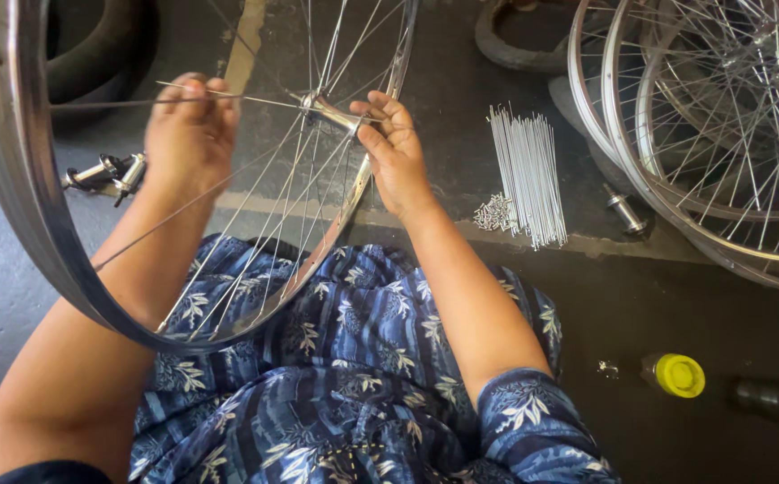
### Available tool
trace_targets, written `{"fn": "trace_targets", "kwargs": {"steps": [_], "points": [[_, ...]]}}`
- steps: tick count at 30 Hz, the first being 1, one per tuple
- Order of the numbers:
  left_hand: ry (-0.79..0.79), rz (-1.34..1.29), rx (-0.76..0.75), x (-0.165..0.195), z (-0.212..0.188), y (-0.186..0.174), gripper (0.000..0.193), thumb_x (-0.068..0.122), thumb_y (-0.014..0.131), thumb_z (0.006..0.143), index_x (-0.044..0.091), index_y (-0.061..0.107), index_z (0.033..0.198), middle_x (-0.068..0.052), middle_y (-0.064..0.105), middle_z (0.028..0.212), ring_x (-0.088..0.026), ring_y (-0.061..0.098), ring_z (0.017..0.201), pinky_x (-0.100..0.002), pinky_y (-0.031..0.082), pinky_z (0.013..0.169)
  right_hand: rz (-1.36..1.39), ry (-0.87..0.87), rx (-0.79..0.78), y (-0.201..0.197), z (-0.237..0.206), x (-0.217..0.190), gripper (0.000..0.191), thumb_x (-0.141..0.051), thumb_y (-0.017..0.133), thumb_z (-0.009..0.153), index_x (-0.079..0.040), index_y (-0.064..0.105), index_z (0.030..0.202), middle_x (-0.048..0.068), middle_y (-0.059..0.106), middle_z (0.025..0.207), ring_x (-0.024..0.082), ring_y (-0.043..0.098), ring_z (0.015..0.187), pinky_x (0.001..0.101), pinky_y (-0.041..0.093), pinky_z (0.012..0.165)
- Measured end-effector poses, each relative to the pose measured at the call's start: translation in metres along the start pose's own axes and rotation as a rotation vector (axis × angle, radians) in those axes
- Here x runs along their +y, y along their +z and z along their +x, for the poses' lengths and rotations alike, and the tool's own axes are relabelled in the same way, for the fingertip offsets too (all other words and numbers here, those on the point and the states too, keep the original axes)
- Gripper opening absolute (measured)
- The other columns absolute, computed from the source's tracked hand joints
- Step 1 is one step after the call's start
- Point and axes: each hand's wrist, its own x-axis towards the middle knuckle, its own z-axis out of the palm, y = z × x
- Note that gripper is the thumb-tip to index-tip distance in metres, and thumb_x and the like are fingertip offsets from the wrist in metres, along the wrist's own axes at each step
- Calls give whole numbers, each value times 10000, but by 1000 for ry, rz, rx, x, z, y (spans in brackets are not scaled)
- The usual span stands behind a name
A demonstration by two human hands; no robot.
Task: The person sits on the floor with a bicycle wheel rim on their lap and laces spokes into it, threading each spoke through the hub flange and rim eyelets one at a time, taking new spokes from a bundle on the floor beside them.
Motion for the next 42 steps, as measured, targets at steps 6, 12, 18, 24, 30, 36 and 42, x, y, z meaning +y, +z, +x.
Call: {"fn": "trace_targets", "kwargs": {"steps": [6,12,18,24,30,36,42], "points": [[68,95,195,43,-7,-39,178,163,630,1055,155,609,1232,-59,750,1079,-172,702,873,-304,609,770,111,-8,-4,0,-1,5,390,17,680,992,-59,560,1355,71,637,1341,121,592,1177,273,459,1069],[135,65,174,51,-22,-41,145,167,624,1080,114,605,1214,-84,741,1076,-178,719,839,-271,595,738,-162,-63,-26,7,-7,7,355,-1,682,1009,-38,609,1355,59,670,1316,128,608,1171,296,477,1079],[410,199,146,64,-38,-24,110,74,713,1099,63,613,1142,-106,750,1038,-154,703,842,-252,546,700,-210,-58,-18,11,-7,9,381,19,684,995,-43,603,1362,52,664,1324,133,606,1204,299,480,1073],[310,212,202,79,-34,-11,92,32,648,1031,59,634,1118,-105,757,993,-153,714,776,-248,593,690,-175,-12,-24,8,-5,12,389,15,668,999,-63,600,1374,46,656,1337,134,598,1198,299,477,1078],[411,198,192,82,-39,-1,114,55,682,1051,71,602,1131,-97,760,990,-168,734,803,-265,602,722,-198,-26,-40,9,-4,11,393,39,684,992,-65,610,1365,36,657,1325,124,612,1177,292,506,1048],[874,697,-143,96,-79,34,81,106,666,1191,29,648,1178,-90,656,990,-160,585,824,-265,447,727,-220,-61,-67,16,-8,5,396,53,709,982,-59,659,1359,23,681,1292,104,622,1122,274,510,1029],[1235,1329,-227,110,-113,77,182,140,634,1139,-39,653,1165,-93,701,1062,-171,679,998,-308,533,868,-310,-26,-7,20,-11,0,458,34,743,938,-80,661,1375,25,708,1280,95,652,1093,258,538,987]]}}
